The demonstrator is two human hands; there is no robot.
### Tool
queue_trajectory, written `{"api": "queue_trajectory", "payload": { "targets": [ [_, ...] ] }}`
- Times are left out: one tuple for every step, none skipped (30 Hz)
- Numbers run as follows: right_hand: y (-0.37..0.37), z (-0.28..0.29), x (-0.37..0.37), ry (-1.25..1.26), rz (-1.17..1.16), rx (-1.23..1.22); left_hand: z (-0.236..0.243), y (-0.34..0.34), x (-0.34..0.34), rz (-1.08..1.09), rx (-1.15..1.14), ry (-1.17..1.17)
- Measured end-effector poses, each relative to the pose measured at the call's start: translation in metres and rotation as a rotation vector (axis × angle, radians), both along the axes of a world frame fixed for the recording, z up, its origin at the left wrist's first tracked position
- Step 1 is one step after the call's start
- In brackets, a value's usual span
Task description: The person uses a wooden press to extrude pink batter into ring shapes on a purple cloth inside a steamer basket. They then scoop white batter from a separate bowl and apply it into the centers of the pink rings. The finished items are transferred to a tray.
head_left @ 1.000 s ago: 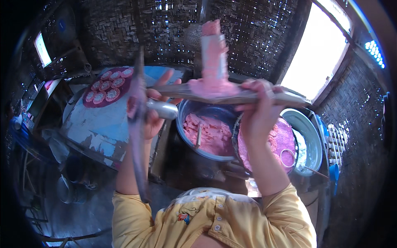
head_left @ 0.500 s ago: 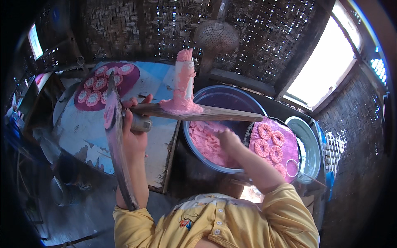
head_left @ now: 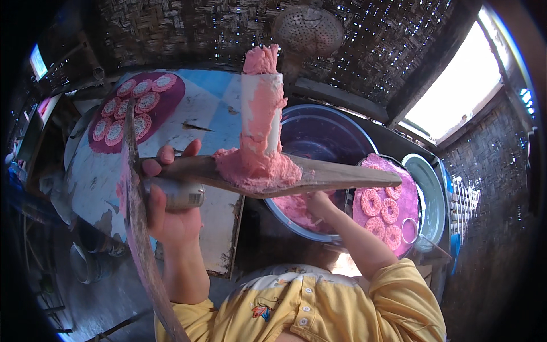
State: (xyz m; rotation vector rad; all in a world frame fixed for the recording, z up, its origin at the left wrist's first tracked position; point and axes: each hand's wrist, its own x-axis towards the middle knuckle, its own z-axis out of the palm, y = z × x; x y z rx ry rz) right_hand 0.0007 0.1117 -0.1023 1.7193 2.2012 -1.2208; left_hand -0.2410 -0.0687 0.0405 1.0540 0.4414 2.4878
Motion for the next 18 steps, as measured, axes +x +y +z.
{"api": "queue_trajectory", "payload": {
  "targets": [
    [-0.002,-0.001,-0.003,0.062,0.017,0.046,0.0,-0.001,0.001,0.001,0.01,-0.003],
    [-0.002,-0.003,-0.005,0.163,-0.021,0.073,0.0,-0.002,0.002,-0.001,0.006,-0.008],
    [-0.004,-0.005,-0.007,0.107,0.021,0.051,-0.001,-0.002,0.003,-0.002,0.002,-0.012],
    [-0.004,-0.008,-0.009,0.118,0.015,0.039,-0.001,-0.003,0.003,-0.003,0.001,-0.013],
    [-0.003,-0.009,-0.009,0.143,0.004,0.02,-0.002,-0.004,0.004,-0.021,-0.02,-0.016],
    [-0.002,-0.011,-0.01,0.167,-0.008,0.003,-0.002,-0.005,0.004,-0.038,-0.039,-0.016],
    [-0.001,-0.012,-0.01,0.195,-0.021,-0.014,-0.002,-0.005,0.003,-0.052,-0.054,-0.014],
    [0.001,-0.011,-0.01,0.225,-0.037,-0.04,-0.002,-0.006,0.002,-0.047,-0.075,0.002],
    [0.001,-0.01,-0.009,0.272,-0.057,-0.072,-0.002,-0.007,0.0,-0.049,-0.076,0.026],
    [0.003,-0.007,-0.008,0.315,-0.08,-0.109,-0.002,-0.008,-0.003,-0.05,-0.076,0.05],
    [0.002,-0.004,-0.006,0.381,-0.125,-0.181,-0.002,-0.008,-0.006,-0.05,-0.076,0.074],
    [0.001,0.001,-0.004,0.429,-0.123,-0.191,-0.001,-0.008,-0.009,-0.07,-0.106,0.072],
    [-0.001,0.008,0.0,0.53,-0.247,-0.35,-0.001,-0.008,-0.013,-0.08,-0.111,0.074],
    [-0.003,0.016,0.004,0.603,-0.323,-0.446,-0.001,-0.007,-0.015,-0.08,-0.129,0.106],
    [-0.006,0.024,0.008,0.648,-0.46,-0.524,-0.001,-0.007,-0.018,-0.08,-0.15,0.138],
    [-0.008,0.033,0.015,0.742,-0.423,-0.546,-0.001,-0.006,-0.02,-0.057,-0.176,0.145],
    [-0.014,0.044,0.026,0.806,-0.411,-0.53,-0.001,-0.006,-0.021,-0.043,-0.188,0.165],
    [-0.017,0.055,0.036,0.87,-0.401,-0.512,-0.001,-0.006,-0.021,-0.03,-0.201,0.186]
  ]
}}
